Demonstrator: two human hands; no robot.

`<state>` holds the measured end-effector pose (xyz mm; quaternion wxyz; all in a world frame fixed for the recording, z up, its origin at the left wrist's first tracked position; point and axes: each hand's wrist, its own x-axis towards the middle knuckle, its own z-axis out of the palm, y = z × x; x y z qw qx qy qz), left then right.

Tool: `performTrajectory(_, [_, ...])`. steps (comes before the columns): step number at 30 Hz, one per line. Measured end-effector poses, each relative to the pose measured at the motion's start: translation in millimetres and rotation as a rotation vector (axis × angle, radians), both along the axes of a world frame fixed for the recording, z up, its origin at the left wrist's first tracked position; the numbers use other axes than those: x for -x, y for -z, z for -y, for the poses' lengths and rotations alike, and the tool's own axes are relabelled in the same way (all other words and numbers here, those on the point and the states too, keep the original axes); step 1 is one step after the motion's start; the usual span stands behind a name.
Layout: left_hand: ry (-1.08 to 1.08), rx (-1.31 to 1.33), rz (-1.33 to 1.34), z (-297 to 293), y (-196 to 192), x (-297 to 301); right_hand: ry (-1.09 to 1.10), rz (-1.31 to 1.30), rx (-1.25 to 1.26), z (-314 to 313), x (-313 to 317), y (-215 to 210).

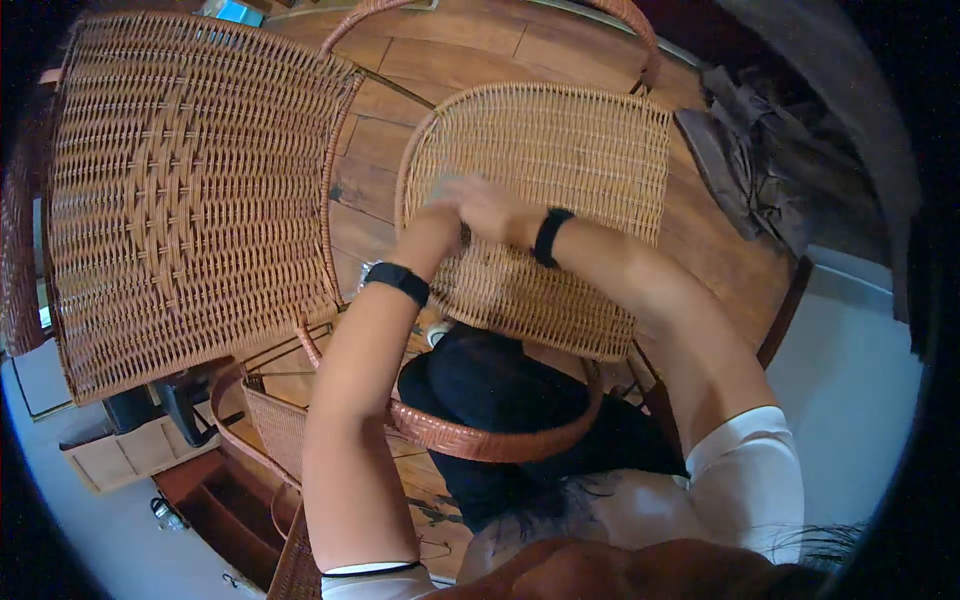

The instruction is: Wipe and clean wicker chairs using a cloth.

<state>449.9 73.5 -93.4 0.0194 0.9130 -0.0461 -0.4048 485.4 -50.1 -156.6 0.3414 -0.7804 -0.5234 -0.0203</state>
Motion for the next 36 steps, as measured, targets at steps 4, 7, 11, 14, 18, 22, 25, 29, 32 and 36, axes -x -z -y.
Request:
performTrajectory(4, [0.103,0.009,0.059,11,1,33,-0.035,0.114,-0.139,12,32,21])
performTrajectory(7, [-0.012,-0.014,0.08,8,10,29,0.005,0.097,-0.136,12,26,16])
performTrajectory(11, [-0.047,-0.121,0.205,14,11,1,0.08,0.005,0.203,4,-30,4])
performTrajectory(14, [0.021,-0.018,0.475,-3,29,-6,0.211,0.352,0.272,4,-71,-4])
performTrajectory(18, [0.077,-0.017,0.608,-9,40,-15,0.268,0.362,0.234,0,-88,-6])
performTrajectory(22, [0.123,-0.139,0.504,2,26,-17,0.18,0.237,0.186,4,-73,-2])
performTrajectory(25, [0.006,-0.099,-0.165,39,-47,-42,-0.037,-0.025,0.329,36,-52,-4])
performTrajectory(29, [0.066,0.078,-0.16,17,-16,-19,-0.075,0.058,0.203,62,-16,1])
performTrajectory(32, [0.077,0.001,-0.143,27,-6,-12,-0.013,0.09,0.213,64,-17,3])
performTrajectory(36, [0.092,-0.031,0.243,34,15,-5,0.081,0.231,0.292,53,-64,0])
